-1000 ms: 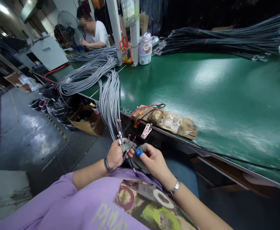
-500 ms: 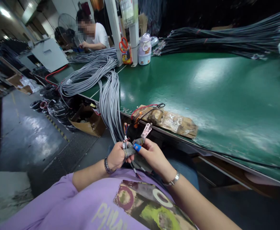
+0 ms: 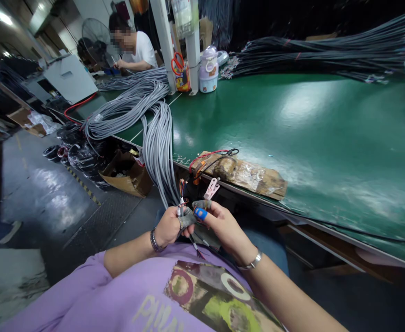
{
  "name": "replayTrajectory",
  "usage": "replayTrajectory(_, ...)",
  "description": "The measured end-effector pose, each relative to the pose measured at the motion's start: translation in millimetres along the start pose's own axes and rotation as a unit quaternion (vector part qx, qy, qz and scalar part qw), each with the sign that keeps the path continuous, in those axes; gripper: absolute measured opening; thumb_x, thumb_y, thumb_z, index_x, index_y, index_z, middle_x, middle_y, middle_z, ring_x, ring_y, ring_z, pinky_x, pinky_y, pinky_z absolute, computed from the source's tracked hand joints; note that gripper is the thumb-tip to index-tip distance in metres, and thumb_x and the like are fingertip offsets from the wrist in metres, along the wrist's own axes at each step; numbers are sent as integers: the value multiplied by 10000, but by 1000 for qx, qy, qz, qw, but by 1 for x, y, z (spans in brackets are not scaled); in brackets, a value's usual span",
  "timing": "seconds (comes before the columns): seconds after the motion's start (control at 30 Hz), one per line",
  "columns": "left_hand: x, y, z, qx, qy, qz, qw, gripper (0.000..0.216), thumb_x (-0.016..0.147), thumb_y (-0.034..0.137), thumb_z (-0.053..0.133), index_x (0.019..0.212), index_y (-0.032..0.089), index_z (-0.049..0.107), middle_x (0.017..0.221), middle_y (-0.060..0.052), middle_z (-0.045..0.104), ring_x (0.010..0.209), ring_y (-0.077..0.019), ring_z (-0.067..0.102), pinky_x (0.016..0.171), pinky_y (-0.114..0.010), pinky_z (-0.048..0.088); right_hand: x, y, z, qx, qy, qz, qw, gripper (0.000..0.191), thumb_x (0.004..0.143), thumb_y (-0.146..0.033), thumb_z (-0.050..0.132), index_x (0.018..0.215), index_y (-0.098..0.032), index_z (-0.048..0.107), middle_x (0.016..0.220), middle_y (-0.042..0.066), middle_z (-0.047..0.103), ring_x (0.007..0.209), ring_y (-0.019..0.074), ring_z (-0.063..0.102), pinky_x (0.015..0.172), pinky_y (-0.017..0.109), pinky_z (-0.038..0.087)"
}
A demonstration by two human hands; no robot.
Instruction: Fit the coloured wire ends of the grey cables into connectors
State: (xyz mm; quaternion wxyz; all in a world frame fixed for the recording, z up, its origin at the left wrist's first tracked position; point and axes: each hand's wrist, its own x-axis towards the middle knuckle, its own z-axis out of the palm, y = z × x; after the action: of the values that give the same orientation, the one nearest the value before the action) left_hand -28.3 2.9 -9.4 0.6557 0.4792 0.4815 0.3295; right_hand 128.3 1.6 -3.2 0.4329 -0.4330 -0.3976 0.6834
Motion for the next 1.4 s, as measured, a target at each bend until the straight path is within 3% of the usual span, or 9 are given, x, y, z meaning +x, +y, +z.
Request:
replayTrajectory(0.17, -1, 0, 0, -3, -6, -4, 1000, 414, 685, 506, 684, 566, 135, 545, 497, -9, 560, 373, -67, 461, 387, -189, 330, 3, 2, -1, -26, -3, -13, 1000, 343, 632, -493, 776, 715, -187, 646, 670, 25, 651, 619, 158, 551, 625, 297, 464)
replayTrajectory(0.4, -3, -3, 1, -26, 45, 20, 998, 388, 735, 492, 654, 615, 136, 555, 532, -14, 588, 405, -72, 492, 412, -186, 350, -3, 7, 4, -40, 76, -24, 996, 338, 616, -497, 769, 643, -202, 605, 595, -2, 578, 558, 136, 475, 533, 267, 407)
replayTrajectory(0.53, -3, -1, 2, -12, 34, 18, 999, 397, 734, 491, 653, 591, 138, 541, 520, -10, 576, 395, -67, 478, 410, -188, 346, -3, 7, 5, 30, 97, -6, 995, 313, 615, -449, 777, 638, -196, 593, 586, -16, 553, 543, 117, 446, 519, 248, 381)
replayTrajectory(0.67, -3, 1, 0, -7, 24, 4, 1000, 394, 722, 489, 662, 589, 142, 532, 504, -3, 562, 377, -65, 463, 392, -188, 326, 1, 4, 0, 86, 84, 20, 993, 360, 611, -497, 784, 726, -190, 636, 660, -7, 590, 546, 101, 454, 529, 241, 386)
replayTrajectory(0.83, -3, 4, 1, 4, -9, -13, 1000, 396, 691, 486, 674, 563, 138, 535, 487, -3, 550, 362, -65, 457, 368, -185, 306, 4, 0, -1, -11, 2, 11, 1000, 369, 605, -483, 798, 730, -164, 663, 680, 20, 635, 593, 127, 509, 578, 266, 412)
replayTrajectory(0.93, -6, 9, 2, -6, -24, -33, 999, 413, 649, 504, 711, 572, 141, 530, 474, 4, 544, 345, -63, 441, 352, -180, 290, 9, 3, -5, -3, 63, -2, 998, 355, 597, -462, 803, 636, -172, 603, 595, -8, 579, 544, 110, 464, 540, 256, 386)
replayTrajectory(1.07, -9, 15, -1, -29, -31, -48, 998, 446, 614, 535, 733, 578, 137, 534, 473, 1, 551, 338, -65, 443, 345, -179, 292, 16, 7, -21, 96, 164, -15, 982, 403, 550, -436, 839, 585, -188, 523, 513, -58, 445, 482, 78, 368, 492, 227, 364)
replayTrajectory(1.27, -3, 24, 2, -96, -28, -36, 994, 436, 603, 503, 754, 574, 133, 524, 475, -2, 561, 334, -62, 446, 351, -181, 322, 20, 5, -30, 186, 72, 26, 980, 405, 642, -559, 751, 738, -181, 642, 681, 17, 592, 551, 111, 479, 542, 256, 445)
replayTrajectory(1.4, 2, 31, 11, -116, -40, -35, 992, 413, 605, 478, 756, 594, 131, 531, 475, -7, 567, 330, -70, 451, 336, -183, 297, 24, -2, -25, 131, 31, -4, 991, 436, 687, -608, 687, 766, -180, 655, 677, 22, 598, 534, 118, 468, 509, 256, 409)
